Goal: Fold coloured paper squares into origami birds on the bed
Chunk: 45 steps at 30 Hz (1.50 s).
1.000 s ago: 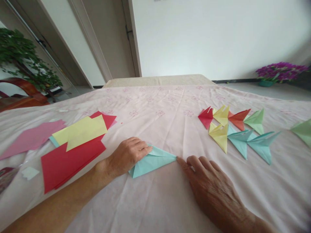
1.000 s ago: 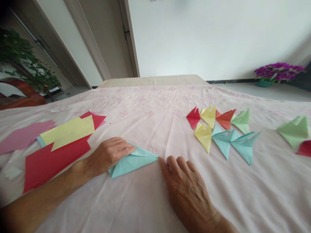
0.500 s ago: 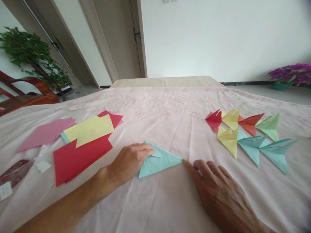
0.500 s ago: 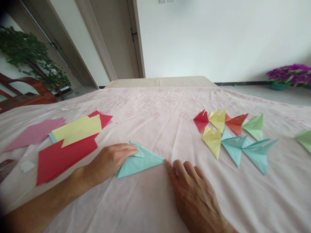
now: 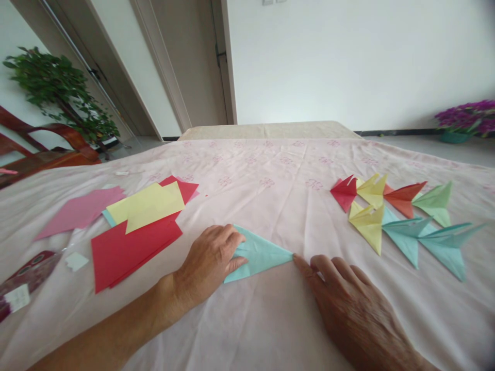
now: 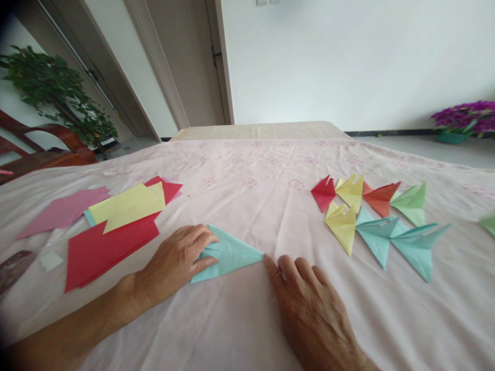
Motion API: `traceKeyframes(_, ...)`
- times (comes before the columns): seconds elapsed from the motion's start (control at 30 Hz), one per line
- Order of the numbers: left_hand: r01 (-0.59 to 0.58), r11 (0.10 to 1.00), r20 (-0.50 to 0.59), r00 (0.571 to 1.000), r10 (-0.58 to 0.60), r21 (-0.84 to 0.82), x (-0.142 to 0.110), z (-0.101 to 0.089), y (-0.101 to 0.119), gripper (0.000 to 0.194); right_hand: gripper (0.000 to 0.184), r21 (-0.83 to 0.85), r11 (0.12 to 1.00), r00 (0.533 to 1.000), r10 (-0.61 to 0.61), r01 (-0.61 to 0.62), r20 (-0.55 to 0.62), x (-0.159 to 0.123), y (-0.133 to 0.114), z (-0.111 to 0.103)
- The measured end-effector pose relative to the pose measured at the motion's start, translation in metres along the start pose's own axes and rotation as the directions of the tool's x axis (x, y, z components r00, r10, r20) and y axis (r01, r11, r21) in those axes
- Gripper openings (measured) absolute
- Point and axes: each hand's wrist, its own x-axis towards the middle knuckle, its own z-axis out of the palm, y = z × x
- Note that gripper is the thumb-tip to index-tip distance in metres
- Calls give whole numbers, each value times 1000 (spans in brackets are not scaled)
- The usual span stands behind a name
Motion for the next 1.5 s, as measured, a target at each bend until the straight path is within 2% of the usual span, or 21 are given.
traceKeyframes(0.1, -23, 1000, 2, 1000, 23, 20, 0, 0, 1, 22, 51, 0, 1000, 1000, 3, -3, 1, -1, 0, 1)
traceKeyframes(0.3, -6, 997, 101, 995, -3, 82, 2, -4, 3, 22, 44, 5, 1000, 1000, 11, -11, -2, -2, 1, 2)
traceKeyframes(0.4, -59, 995, 63, 997, 54, 76, 4, -2, -1, 22, 45, 1, 1000, 1000, 8, -8, -18, -2, 1, 2)
traceKeyframes(0.53, -159, 987, 26, 987, 160, -28, 8, 1, -11, 23, 46, -10, 1000, 999, -2, 1, -37, -2, 1, 2)
traceKeyframes(0.67, -153, 987, 41, 987, 156, -52, 9, 3, -14, 24, 50, 6, 1000, 1000, -2, 2, -25, -3, 1, 2)
traceKeyframes(0.83, -153, 988, 8, 988, 153, -19, 5, 5, -7, 19, 49, 8, 1000, 1000, 6, -6, -21, -3, 1, 3)
traceKeyframes(1.03, -164, 982, 35, 986, 162, 88, 1, 9, -3, 44, 46, 20, 1000, 999, 3, -2, -33, -3, 0, 3)
traceKeyframes(1.17, -159, 969, 55, 987, 151, 190, -2, 9, -4, 45, 49, 11, 1000, 999, 0, 0, -40, -3, 1, 3)
traceKeyframes(1.23, -161, 963, 38, 987, 157, 215, -1, 7, -2, 42, 49, -4, 1000, 999, 1, -1, -35, -3, 1, 3)
traceKeyframes(1.37, -248, 955, 54, 969, 243, 163, 8, 4, 8, 27, 46, 0, 1000, 1000, -2, 2, -19, -3, 1, 4)
traceKeyframes(1.5, -173, 965, 129, 980, 150, 195, 19, 4, 29, 14, 40, 8, 1000, 1000, 6, -6, -25, -3, 1, 5)
